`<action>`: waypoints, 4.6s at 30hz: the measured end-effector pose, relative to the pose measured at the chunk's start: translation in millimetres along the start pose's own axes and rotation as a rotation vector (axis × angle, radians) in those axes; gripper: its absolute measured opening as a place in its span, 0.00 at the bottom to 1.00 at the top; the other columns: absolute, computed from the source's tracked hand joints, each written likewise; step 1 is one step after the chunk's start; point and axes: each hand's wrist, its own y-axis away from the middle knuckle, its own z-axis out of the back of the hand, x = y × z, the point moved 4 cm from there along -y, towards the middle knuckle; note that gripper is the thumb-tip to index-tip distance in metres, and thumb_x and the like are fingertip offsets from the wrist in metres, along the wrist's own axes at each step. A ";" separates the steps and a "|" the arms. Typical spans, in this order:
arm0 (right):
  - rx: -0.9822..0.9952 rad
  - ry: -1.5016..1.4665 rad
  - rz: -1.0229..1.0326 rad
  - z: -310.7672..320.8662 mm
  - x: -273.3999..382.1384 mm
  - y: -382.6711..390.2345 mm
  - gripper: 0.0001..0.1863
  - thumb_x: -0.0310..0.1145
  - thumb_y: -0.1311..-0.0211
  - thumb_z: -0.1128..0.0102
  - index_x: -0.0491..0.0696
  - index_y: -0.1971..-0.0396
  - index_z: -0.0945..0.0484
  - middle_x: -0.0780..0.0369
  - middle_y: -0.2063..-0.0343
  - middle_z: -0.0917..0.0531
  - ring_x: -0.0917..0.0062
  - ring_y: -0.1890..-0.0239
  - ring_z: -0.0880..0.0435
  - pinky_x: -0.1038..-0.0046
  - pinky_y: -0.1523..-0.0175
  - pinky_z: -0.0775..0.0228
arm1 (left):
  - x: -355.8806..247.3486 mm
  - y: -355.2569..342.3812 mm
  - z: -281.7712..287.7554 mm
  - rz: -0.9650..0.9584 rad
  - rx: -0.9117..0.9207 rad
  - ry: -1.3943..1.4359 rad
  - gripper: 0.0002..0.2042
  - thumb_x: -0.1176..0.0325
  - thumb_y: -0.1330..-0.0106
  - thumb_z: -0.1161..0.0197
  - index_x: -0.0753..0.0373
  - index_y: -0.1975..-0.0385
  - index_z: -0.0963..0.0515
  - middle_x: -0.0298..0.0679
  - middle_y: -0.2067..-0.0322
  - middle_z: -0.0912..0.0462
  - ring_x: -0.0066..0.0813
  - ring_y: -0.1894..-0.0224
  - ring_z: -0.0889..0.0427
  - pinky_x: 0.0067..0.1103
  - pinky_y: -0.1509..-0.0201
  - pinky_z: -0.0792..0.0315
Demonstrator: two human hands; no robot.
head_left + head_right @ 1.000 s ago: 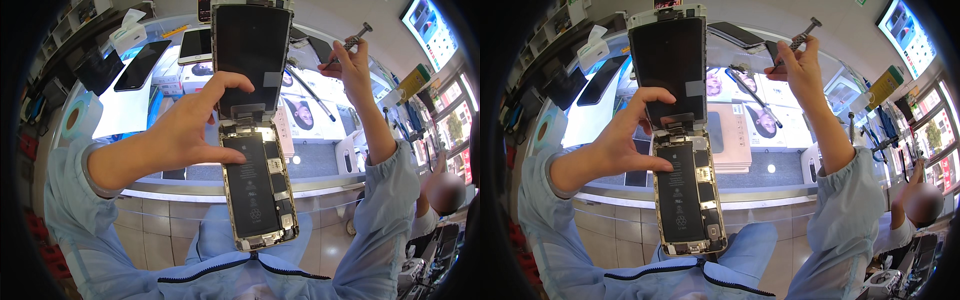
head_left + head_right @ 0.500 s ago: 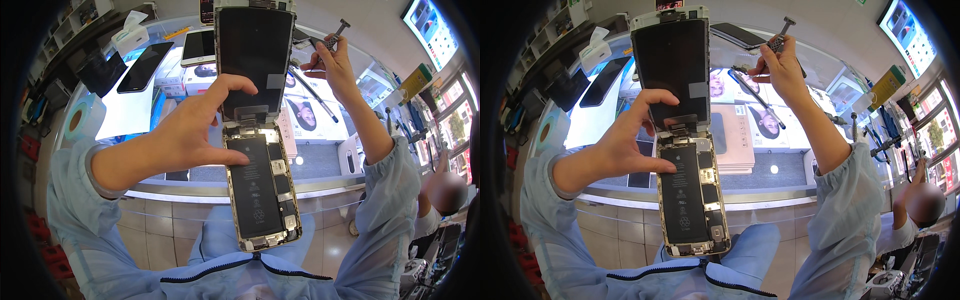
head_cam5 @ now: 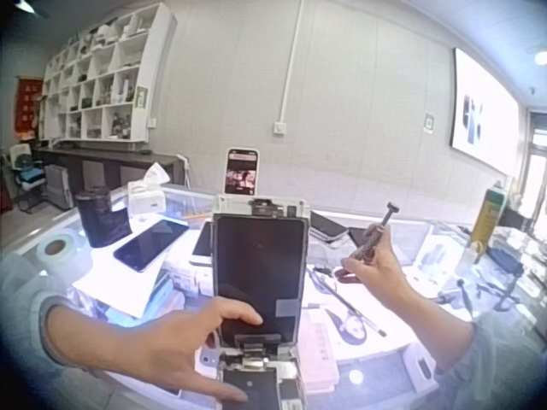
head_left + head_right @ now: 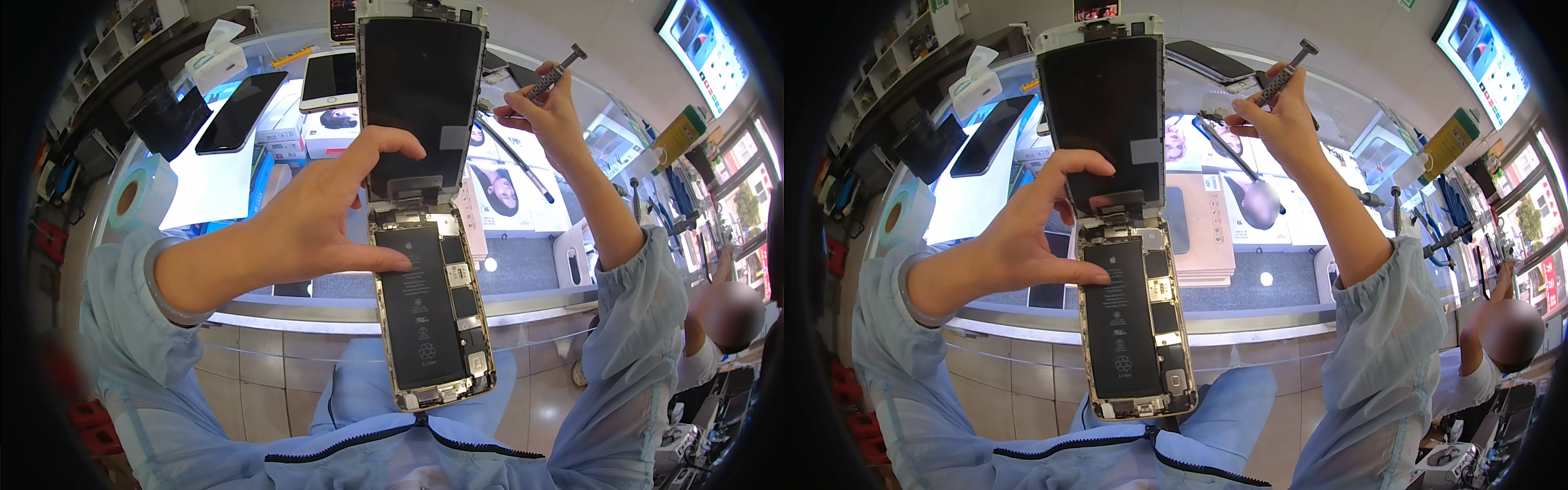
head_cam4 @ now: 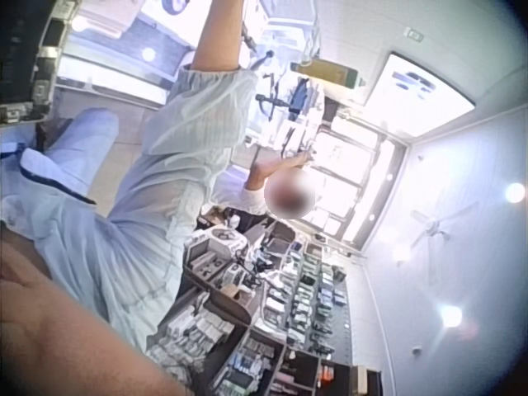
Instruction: The person disassembles a smartphone by removing screws and detaching internal components. They use a screwdriver and tweezers to carefully lift and separate parts, including the battery and display assembly.
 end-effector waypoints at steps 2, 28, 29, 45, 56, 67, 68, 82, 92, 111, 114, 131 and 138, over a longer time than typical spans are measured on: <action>0.002 -0.017 -0.016 1.6 -0.4 -0.6 0.19 0.25 0.34 0.51 0.47 0.51 0.49 0.53 0.71 0.23 0.64 0.66 0.15 0.67 0.57 0.17 | -0.2 0.0 0.0 -0.007 -0.005 -0.008 0.41 0.62 0.57 0.23 0.54 0.42 0.42 0.38 0.52 0.31 0.37 0.60 0.24 0.28 0.61 0.29; 0.036 -0.200 -0.124 2.5 6.7 5.1 0.17 0.44 0.31 0.52 0.50 0.76 0.36 0.59 0.71 0.22 0.78 0.71 0.23 0.81 0.63 0.28 | -1.1 0.0 0.5 -0.037 -0.009 -0.005 0.40 0.63 0.55 0.24 0.55 0.43 0.42 0.39 0.49 0.31 0.40 0.60 0.25 0.29 0.59 0.29; 0.076 -0.219 -0.106 -6.1 16.0 12.5 0.26 0.52 0.31 0.54 0.50 0.85 0.35 0.62 0.73 0.24 0.82 0.75 0.27 0.84 0.69 0.34 | -1.4 2.2 1.6 -0.019 0.001 -0.008 0.39 0.63 0.55 0.24 0.55 0.43 0.42 0.39 0.50 0.30 0.41 0.60 0.25 0.29 0.59 0.30; 0.613 0.518 0.408 -56.5 79.3 88.9 0.16 0.33 0.60 0.25 0.46 0.69 0.19 0.62 0.83 0.24 0.73 0.82 0.26 0.73 0.76 0.37 | 4.0 1.7 -0.8 -0.032 -0.013 -0.022 0.43 0.59 0.59 0.22 0.56 0.42 0.40 0.35 0.45 0.35 0.29 0.55 0.26 0.22 0.61 0.31; 0.598 0.486 0.284 -61.4 79.0 89.0 0.10 0.27 0.58 0.28 0.45 0.73 0.19 0.60 0.82 0.21 0.71 0.80 0.22 0.73 0.75 0.32 | 5.7 1.3 -1.9 -0.034 -0.021 -0.014 0.43 0.59 0.58 0.22 0.56 0.41 0.40 0.35 0.45 0.35 0.28 0.56 0.26 0.22 0.61 0.32; 0.617 0.394 0.093 -63.4 72.9 88.2 0.08 0.26 0.53 0.31 0.43 0.71 0.21 0.63 0.85 0.26 0.76 0.82 0.28 0.75 0.75 0.37 | 5.0 2.0 -1.5 -0.041 -0.023 -0.021 0.43 0.58 0.59 0.22 0.57 0.42 0.39 0.35 0.45 0.34 0.27 0.56 0.26 0.21 0.62 0.32; 0.615 0.381 0.071 -63.6 72.4 88.0 0.08 0.26 0.52 0.31 0.43 0.71 0.21 0.63 0.85 0.27 0.77 0.82 0.29 0.75 0.75 0.37 | 5.5 1.9 -1.7 -0.044 -0.026 -0.022 0.43 0.58 0.59 0.22 0.57 0.42 0.39 0.35 0.45 0.34 0.27 0.56 0.26 0.21 0.62 0.32; 0.556 0.349 0.050 -60.7 70.7 89.0 0.08 0.22 0.54 0.34 0.46 0.71 0.19 0.67 0.82 0.24 0.84 0.80 0.31 0.80 0.74 0.39 | 5.3 2.1 -1.7 -0.038 -0.022 -0.007 0.43 0.58 0.59 0.22 0.57 0.41 0.39 0.34 0.45 0.35 0.26 0.56 0.27 0.21 0.62 0.33; 0.509 0.295 -0.017 -57.9 68.3 90.2 0.04 0.27 0.49 0.32 0.45 0.72 0.17 0.69 0.78 0.18 0.91 0.78 0.30 0.85 0.73 0.42 | 0.2 0.4 -0.8 -0.052 -0.024 0.043 0.39 0.65 0.55 0.25 0.57 0.44 0.42 0.46 0.57 0.25 0.53 0.59 0.23 0.33 0.57 0.30; 0.571 0.138 -0.207 -43.3 64.3 76.9 0.05 0.24 0.47 0.35 0.43 0.69 0.18 0.67 0.80 0.18 0.91 0.83 0.29 0.86 0.79 0.40 | 0.0 -0.2 -1.3 -0.022 -0.015 0.023 0.39 0.64 0.56 0.24 0.54 0.45 0.42 0.43 0.67 0.25 0.41 0.67 0.25 0.29 0.63 0.32; 0.562 0.098 -0.159 -29.8 67.0 67.1 0.06 0.26 0.47 0.34 0.43 0.69 0.18 0.66 0.78 0.16 0.92 0.83 0.29 0.87 0.80 0.41 | 0.0 0.6 -0.2 0.013 0.005 0.006 0.39 0.63 0.56 0.24 0.54 0.45 0.42 0.42 0.66 0.25 0.39 0.67 0.26 0.29 0.63 0.32; 0.082 0.546 -0.064 17.1 -4.7 1.9 0.08 0.29 0.47 0.32 0.44 0.68 0.16 0.65 0.81 0.21 0.85 0.80 0.30 0.80 0.74 0.41 | 1.6 -1.2 -1.5 -0.024 -0.028 0.033 0.40 0.63 0.57 0.23 0.53 0.44 0.41 0.40 0.65 0.25 0.35 0.67 0.28 0.27 0.63 0.34; 0.041 0.577 -0.039 13.0 1.5 0.1 0.09 0.35 0.43 0.35 0.44 0.67 0.17 0.65 0.80 0.20 0.84 0.80 0.30 0.80 0.73 0.39 | 2.2 0.5 -1.1 -0.045 -0.022 0.039 0.39 0.64 0.56 0.25 0.54 0.44 0.41 0.41 0.65 0.25 0.35 0.67 0.27 0.27 0.63 0.34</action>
